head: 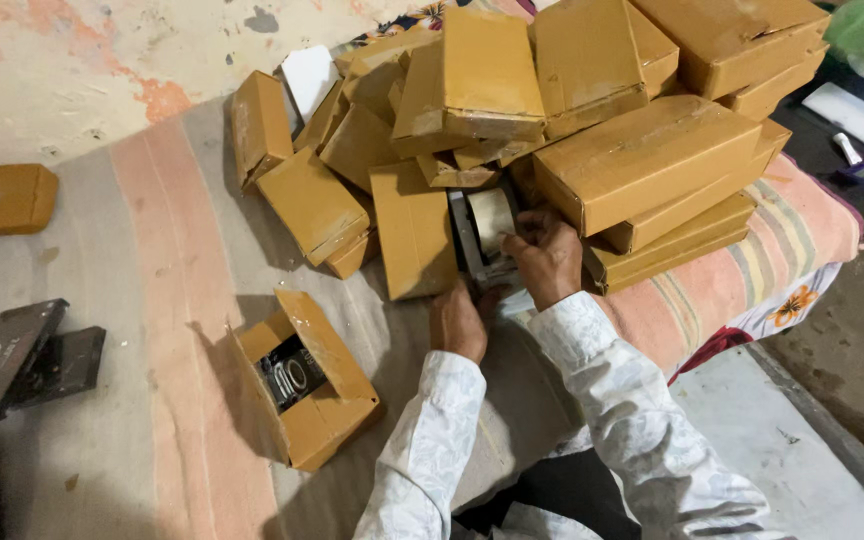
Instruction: The person assembles small cardboard boxes, places black product boxes inside, and seals them with clear tape using a tape dispenser. The person repeats this process for multiple units, stacking the sealed boxes nearby.
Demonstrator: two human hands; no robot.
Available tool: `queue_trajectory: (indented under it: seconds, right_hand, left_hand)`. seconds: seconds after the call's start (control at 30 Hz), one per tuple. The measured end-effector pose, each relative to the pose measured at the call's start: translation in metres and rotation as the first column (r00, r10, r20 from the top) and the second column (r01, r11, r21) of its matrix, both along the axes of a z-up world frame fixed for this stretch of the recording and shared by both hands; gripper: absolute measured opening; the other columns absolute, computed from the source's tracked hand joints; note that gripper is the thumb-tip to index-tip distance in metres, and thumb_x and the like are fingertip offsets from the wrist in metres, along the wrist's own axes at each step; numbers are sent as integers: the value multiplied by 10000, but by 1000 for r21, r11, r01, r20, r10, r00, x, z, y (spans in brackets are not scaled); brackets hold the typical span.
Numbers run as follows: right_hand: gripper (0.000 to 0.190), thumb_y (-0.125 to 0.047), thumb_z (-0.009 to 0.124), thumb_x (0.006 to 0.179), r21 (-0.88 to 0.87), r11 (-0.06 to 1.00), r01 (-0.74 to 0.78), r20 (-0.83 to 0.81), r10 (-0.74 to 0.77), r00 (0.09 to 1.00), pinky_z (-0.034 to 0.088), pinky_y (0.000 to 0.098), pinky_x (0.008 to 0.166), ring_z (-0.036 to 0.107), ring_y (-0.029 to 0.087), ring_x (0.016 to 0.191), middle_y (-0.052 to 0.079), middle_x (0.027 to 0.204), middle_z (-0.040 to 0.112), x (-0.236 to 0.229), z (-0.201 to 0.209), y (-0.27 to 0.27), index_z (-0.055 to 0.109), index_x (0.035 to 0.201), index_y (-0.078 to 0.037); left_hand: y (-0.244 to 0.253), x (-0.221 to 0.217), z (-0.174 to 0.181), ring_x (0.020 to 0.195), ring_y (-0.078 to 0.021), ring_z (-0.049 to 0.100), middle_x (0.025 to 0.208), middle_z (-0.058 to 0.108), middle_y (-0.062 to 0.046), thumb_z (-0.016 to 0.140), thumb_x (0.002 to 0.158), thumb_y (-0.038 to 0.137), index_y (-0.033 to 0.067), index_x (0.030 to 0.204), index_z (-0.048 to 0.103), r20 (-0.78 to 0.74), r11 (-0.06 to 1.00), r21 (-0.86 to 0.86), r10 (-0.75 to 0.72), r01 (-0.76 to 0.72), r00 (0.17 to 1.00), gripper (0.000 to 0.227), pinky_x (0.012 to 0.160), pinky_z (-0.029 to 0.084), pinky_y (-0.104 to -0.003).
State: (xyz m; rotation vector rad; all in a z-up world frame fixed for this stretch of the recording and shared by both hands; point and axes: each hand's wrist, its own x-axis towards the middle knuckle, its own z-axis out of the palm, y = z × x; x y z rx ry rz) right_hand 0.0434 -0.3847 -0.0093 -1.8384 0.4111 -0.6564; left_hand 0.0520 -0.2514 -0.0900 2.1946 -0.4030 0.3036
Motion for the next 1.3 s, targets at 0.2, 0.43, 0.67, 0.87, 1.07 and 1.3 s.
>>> queue_trajectory:
  seconds: [0.2, 0.43, 0.67, 0.87, 1.07, 1.3]
  right_hand:
    - [372, -1, 768, 805, 336, 934, -121, 208, 51, 977, 561, 293, 655, 690, 163, 773, 103, 921, 708, -17, -8, 9, 575, 1120, 44]
    - [296, 80, 726, 848, 363, 897, -251, 286, 149, 947, 592, 299, 708, 699, 169, 819, 118, 946, 677, -46, -29, 4, 528, 1061, 24]
    - [203, 7, 751, 862, 587, 790, -177, 121, 130, 984, 492, 238, 571, 677, 121, 684, 100, 870, 739, -60, -54, -2, 604, 1002, 0]
    - [111, -80, 795, 880, 632, 750, -196, 0, 254, 967, 398, 239, 471, 522, 74, 525, 41, 703, 676, -56, -39, -9, 747, 878, 20]
    - [131, -85, 792, 857, 645, 738, -196, -40, 289, 957, 415, 256, 473, 537, 92, 520, 50, 695, 690, -58, -26, -11, 725, 814, 19]
    - [147, -83, 795, 857, 622, 747, -233, -28, 319, 947, 404, 260, 475, 538, 94, 523, 54, 674, 665, -67, -20, -12, 708, 779, 5]
  left_hand:
    - [-2, 0, -28, 935, -441, 671, 1004, 724, -220, 706, 944, 275, 32, 1007, 685, -47, 988, -153, -24, 16, 999, 252, 778, 523, -514]
    - [1, -3, -15, 881, -451, 657, 981, 706, -214, 739, 848, 227, 44, 962, 671, 8, 999, -34, 25, -25, 1000, 225, 716, 511, -527]
    - [7, -15, -11, 884, -462, 643, 962, 684, -241, 780, 871, 176, -8, 924, 621, 162, 998, -58, 7, 3, 987, 249, 728, 498, -521]
    - [5, -11, -6, 886, -451, 654, 968, 679, -242, 763, 873, 107, -14, 903, 608, 143, 998, -61, 6, 3, 990, 199, 730, 513, -496]
    - [2, -10, -26, 899, -401, 679, 1055, 699, -224, 615, 936, 31, -1, 994, 642, 64, 999, -21, 29, -28, 998, 72, 742, 523, -469]
    - [-8, 3, -49, 890, -415, 631, 1019, 704, -233, 430, 1029, 183, -22, 1051, 656, -396, 760, -617, -75, -205, 915, 307, 816, 494, -462]
